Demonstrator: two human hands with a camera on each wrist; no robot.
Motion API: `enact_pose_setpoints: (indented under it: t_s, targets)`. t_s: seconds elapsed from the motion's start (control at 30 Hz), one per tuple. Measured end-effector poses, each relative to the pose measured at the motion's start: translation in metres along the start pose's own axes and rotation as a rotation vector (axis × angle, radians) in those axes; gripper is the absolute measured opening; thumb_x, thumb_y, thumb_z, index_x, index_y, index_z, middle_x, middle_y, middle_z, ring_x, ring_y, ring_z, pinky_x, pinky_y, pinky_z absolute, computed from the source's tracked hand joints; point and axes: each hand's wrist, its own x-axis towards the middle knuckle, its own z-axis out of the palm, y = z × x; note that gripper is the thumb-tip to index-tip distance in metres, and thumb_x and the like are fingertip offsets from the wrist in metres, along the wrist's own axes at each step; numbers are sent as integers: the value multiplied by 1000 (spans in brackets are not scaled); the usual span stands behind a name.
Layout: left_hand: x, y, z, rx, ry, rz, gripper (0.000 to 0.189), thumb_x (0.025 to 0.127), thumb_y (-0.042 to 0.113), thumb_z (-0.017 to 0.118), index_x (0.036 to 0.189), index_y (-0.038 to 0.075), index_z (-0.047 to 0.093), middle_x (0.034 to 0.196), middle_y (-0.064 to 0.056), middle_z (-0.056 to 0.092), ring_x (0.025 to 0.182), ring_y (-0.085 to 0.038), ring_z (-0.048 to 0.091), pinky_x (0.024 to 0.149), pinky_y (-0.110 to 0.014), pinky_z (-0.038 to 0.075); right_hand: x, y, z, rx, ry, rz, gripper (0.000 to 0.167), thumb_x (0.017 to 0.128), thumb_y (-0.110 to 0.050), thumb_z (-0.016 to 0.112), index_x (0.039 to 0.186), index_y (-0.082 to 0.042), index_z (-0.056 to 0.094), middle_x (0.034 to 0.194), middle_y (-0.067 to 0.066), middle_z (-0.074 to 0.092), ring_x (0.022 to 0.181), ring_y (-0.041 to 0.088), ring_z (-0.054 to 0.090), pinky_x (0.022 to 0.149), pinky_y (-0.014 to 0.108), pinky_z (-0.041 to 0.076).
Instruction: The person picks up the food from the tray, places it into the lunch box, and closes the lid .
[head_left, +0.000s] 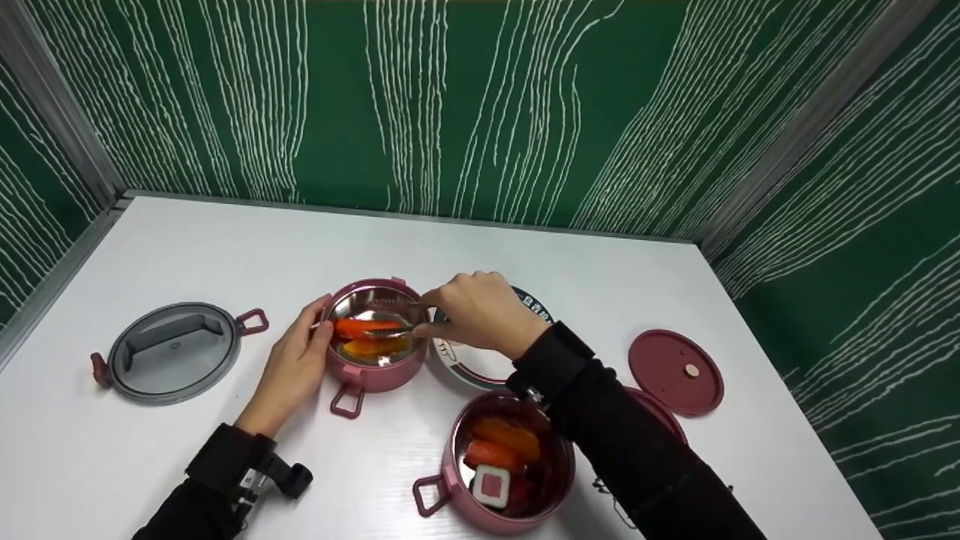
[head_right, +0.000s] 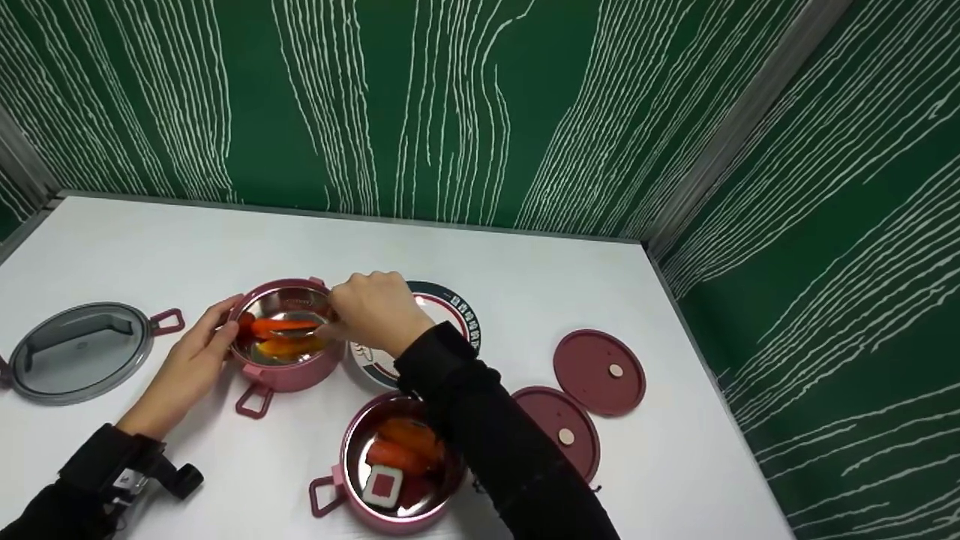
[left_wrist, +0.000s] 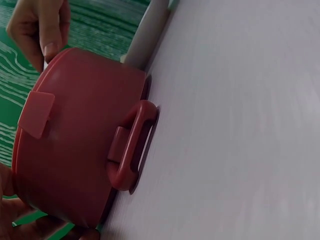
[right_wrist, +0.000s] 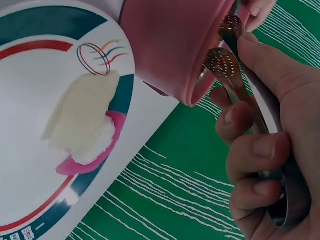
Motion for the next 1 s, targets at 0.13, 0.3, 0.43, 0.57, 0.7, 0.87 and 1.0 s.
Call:
enact_pose_setpoints:
  t_s: [0.13,0.3,0.43,0.57,0.7,0.87,1.0]
  targets:
    - [0,0,0,7,-1,-1,50,112,28,37,160,15,33,165,-15,32,152,-35,27,124,-55,20,-8,10,-7,-12,77,-9,39,93,-52,71,106,-16,79,77,-2,72,64,15,66,52,35,53]
    - [0,1,0,15,-2,-3,50,112,28,37,160,15,33,164,-16,32,152,-36,28,123,-56,20,-19,28,-10,-16,146,20,41,93,-53,71,108,-14,78,80,0,73,63,16,64,51,35,52]
    - [0,0,1,12,-4,-7,50,112,29,37,161,16,33,165,-15,32,152,-36,27,123,-56,20,-30,42,-11,-11,149,70,44,94,-54,69,114,-16,78,80,-1,73,64,15,62,52,36,51]
    - [0,-2,1,4,-6,-5,51,112,30,37,161,16,32,165,-13,33,153,-34,26,124,-55,20,-41,54,-10,-5,129,130,48,94,-56,68,119,-16,77,79,0,73,66,17,63,54,38,52]
    - [0,-2,1,5,-6,-1,51,112,30,37,161,16,32,165,-13,33,153,-34,25,124,-55,19,-51,65,-6,8,108,181,52,95,-56,68,124,-14,76,86,3,75,70,19,64,59,39,56]
    - [0,-3,1,1,-8,-7,51,112,30,37,161,17,32,165,-13,31,153,-35,24,124,-55,19,-60,78,2,19,82,210,44,94,-52,71,118,-16,78,87,1,75,68,17,60,56,37,50]
    - [1,-2,1,3,-10,-8,51,112,29,37,161,16,31,165,-13,31,153,-35,24,124,-56,19,-64,85,7,20,59,213,33,92,-47,76,104,-17,80,80,-3,71,64,15,57,54,34,46]
